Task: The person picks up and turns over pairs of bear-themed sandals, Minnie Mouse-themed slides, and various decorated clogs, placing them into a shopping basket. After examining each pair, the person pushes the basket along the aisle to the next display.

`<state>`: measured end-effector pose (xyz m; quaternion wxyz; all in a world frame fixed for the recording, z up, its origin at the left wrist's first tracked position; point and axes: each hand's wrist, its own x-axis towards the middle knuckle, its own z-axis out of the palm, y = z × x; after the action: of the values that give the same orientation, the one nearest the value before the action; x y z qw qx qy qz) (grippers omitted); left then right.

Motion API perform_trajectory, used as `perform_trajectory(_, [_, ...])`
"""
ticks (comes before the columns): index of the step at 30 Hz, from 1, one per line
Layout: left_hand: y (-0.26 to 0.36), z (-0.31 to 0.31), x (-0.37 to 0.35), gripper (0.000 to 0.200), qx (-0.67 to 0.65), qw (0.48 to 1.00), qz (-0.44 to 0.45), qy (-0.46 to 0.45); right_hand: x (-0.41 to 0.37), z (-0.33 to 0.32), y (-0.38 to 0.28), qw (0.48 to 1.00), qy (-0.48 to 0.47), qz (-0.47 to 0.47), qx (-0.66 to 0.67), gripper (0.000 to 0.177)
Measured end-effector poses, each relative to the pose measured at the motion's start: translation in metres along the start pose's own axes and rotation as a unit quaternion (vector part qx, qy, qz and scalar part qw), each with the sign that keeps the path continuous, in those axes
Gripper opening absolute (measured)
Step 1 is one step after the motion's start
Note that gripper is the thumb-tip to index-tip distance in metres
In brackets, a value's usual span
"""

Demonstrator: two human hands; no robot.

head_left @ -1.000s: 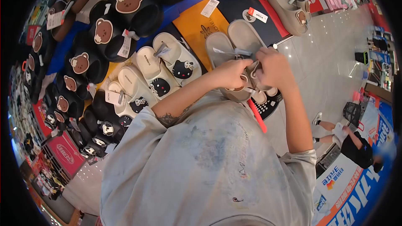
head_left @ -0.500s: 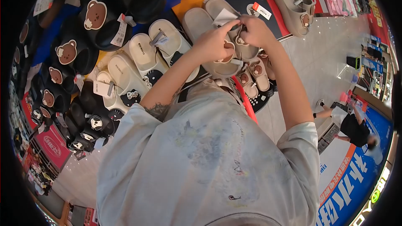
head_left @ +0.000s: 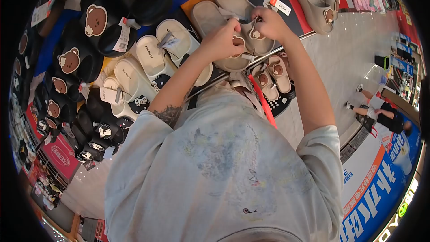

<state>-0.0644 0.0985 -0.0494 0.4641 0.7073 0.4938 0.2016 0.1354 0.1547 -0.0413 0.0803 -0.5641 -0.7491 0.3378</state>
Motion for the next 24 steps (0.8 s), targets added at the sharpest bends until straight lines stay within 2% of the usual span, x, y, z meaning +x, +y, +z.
perform_trajectory(4, [-0.01,-0.001,0.009,0.045,-0.003,0.999,-0.003,-0.038,0.006,-0.003,0.007,1.0,0.002,0.007,0.008,0.032])
perform_trajectory(5, [-0.013,0.0,0.009,0.045,-0.001,0.999,-0.003,-0.039,0.006,-0.002,0.004,1.0,0.001,0.014,-0.025,0.031])
perform_trajectory(7, [-0.017,0.003,0.01,0.044,-0.033,0.998,0.057,-0.003,0.008,-0.005,0.0,0.998,0.002,0.02,-0.057,0.031])
perform_trajectory(9, [-0.021,0.005,0.008,0.043,-0.037,0.997,0.067,0.0,0.011,-0.009,0.004,0.995,-0.063,0.039,-0.068,0.03])
perform_trajectory(10, [-0.022,0.005,0.009,0.043,-0.042,0.996,0.079,0.005,0.01,-0.008,0.004,0.995,-0.062,0.041,-0.068,0.03])
perform_trajectory(13, [-0.021,0.005,0.01,0.043,-0.019,0.999,0.035,-0.031,0.006,-0.004,0.002,0.995,-0.051,0.079,-0.015,0.029])
perform_trajectory(15, [-0.023,0.008,0.011,0.042,0.0,0.999,0.043,-0.021,0.004,-0.002,0.0,0.994,-0.025,0.0,-0.105,0.027])
perform_trajectory(17, [-0.024,0.009,0.013,0.04,0.024,0.998,0.055,-0.013,0.0,0.001,0.003,0.993,-0.018,-0.019,-0.114,0.029])
perform_trajectory(19, [-0.014,0.007,0.008,0.041,0.068,0.993,0.083,0.042,-0.009,0.006,-0.001,0.993,0.048,-0.041,-0.097,0.037])
perform_trajectory(20, [-0.01,0.006,0.006,0.042,0.095,0.994,0.047,0.025,-0.016,0.011,0.004,0.99,0.09,-0.075,-0.08,0.045])
perform_trajectory(21, [-0.003,0.006,0.001,0.042,0.098,0.993,0.06,0.008,-0.025,0.015,0.007,0.99,0.103,-0.058,-0.077,0.045])
perform_trajectory(23, [0.006,0.009,-0.009,0.047,0.258,0.962,0.042,0.082,-0.056,0.021,0.012,0.945,0.291,-0.147,-0.03,0.052])
perform_trajectory(24, [0.013,0.01,-0.016,0.049,0.279,0.951,0.054,0.12,-0.083,0.024,0.011,0.955,0.286,-0.081,-0.003,0.053])
